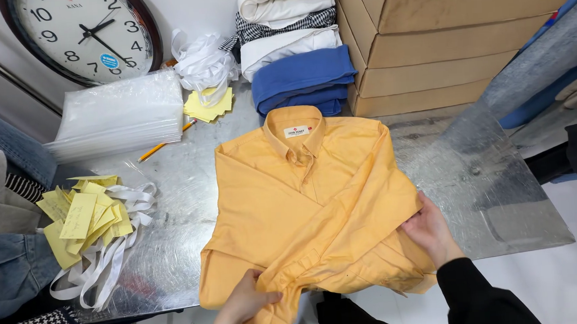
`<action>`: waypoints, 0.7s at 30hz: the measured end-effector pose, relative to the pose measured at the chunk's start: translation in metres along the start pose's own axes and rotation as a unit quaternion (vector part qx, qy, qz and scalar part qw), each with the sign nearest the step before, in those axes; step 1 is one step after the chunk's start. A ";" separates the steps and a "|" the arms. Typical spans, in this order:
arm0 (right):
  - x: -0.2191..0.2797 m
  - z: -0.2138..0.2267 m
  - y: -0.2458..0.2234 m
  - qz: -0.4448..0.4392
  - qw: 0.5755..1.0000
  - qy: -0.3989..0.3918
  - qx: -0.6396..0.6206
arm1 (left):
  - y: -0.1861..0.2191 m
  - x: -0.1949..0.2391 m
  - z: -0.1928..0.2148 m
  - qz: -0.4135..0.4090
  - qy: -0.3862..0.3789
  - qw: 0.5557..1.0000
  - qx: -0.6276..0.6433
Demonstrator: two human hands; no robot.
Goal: The person takes a blue long-sleeved shirt with orange stripes from a hanger, lays it on a metal table, and folds it neatly. They then take a yellow long-sleeved shirt from the rack, fold it in the same manner, and place it on top of the blue shirt.
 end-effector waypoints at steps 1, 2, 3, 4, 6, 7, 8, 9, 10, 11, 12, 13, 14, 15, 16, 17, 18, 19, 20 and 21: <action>0.006 -0.008 -0.004 0.000 1.000 -0.001 0.000 | -0.008 -0.005 0.004 -0.001 0.001 1.000 0.000; 0.012 -0.017 -0.008 -0.009 0.998 -0.001 -0.062 | -0.014 -0.010 0.008 -0.060 -0.016 0.998 0.028; 0.018 -0.025 -0.013 -0.016 0.992 -0.001 -0.123 | -0.020 -0.016 0.011 -0.119 -0.035 0.991 0.055; 0.013 -0.023 -0.014 -0.015 0.992 -0.001 -0.122 | -0.013 0.005 0.026 -0.120 -0.035 0.991 0.056; 0.004 -0.016 -0.014 -0.007 0.996 0.045 -0.078 | -0.003 0.046 0.057 -0.101 -0.044 0.990 0.093; 0.006 -0.018 -0.015 -0.008 0.996 0.044 -0.076 | -0.004 0.053 0.065 -0.101 -0.043 0.989 0.095; 0.009 -0.020 -0.015 0.000 0.997 0.045 -0.059 | -0.006 0.060 0.073 -0.078 -0.039 0.988 0.128; 0.011 -0.022 -0.015 0.009 0.998 0.046 -0.043 | -0.008 0.066 0.082 -0.056 -0.035 0.985 0.160; 0.001 -0.018 -0.013 0.008 0.998 0.045 -0.042 | -0.026 0.046 0.082 -0.056 -0.034 0.985 0.161; -0.008 -0.011 -0.012 0.023 0.998 0.057 -0.008 | -0.044 0.026 0.081 -0.058 -0.024 0.989 0.137; -0.017 -0.004 -0.012 0.038 0.997 0.069 0.027 | -0.062 0.006 0.080 -0.060 -0.014 0.992 0.113; -0.021 0.001 -0.013 0.036 0.997 0.069 0.027 | -0.079 -0.014 0.072 -0.059 -0.013 0.992 0.113; -0.025 0.007 -0.015 0.029 0.986 0.119 0.114 | -0.095 -0.035 0.065 -0.087 0.000 0.991 0.102; -0.028 0.014 -0.016 0.021 0.965 0.168 0.200 | -0.112 -0.055 0.057 -0.115 0.013 0.989 0.091; -0.003 -0.003 -0.024 0.019 0.965 0.168 0.200 | -0.113 -0.058 0.058 -0.113 0.014 0.989 0.090; 0.023 -0.018 -0.032 0.014 0.940 0.172 0.295 | -0.116 -0.060 0.058 -0.094 0.071 0.993 0.018; 0.049 -0.033 -0.041 0.007 0.905 0.173 0.388 | -0.119 -0.062 0.058 -0.074 0.127 0.988 -0.055; 0.041 -0.017 -0.049 0.005 0.904 0.174 0.390 | -0.112 -0.056 0.063 -0.071 0.126 0.988 -0.054; 0.032 -0.002 -0.058 0.028 0.877 0.166 0.450 | -0.106 -0.049 0.068 -0.039 0.132 0.985 -0.102; 0.021 0.009 -0.068 0.051 0.846 0.155 0.508 | -0.098 -0.043 0.074 -0.008 0.139 0.979 -0.148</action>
Point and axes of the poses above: each hand's wrist, its own x-axis away from the middle knuckle, its own z-axis out of the back of the hand, y = z × x, the point moved 2 cm from there along -x, towards the middle knuckle, and after that the axes turned 2 degrees about z, right-handed, at the moved point
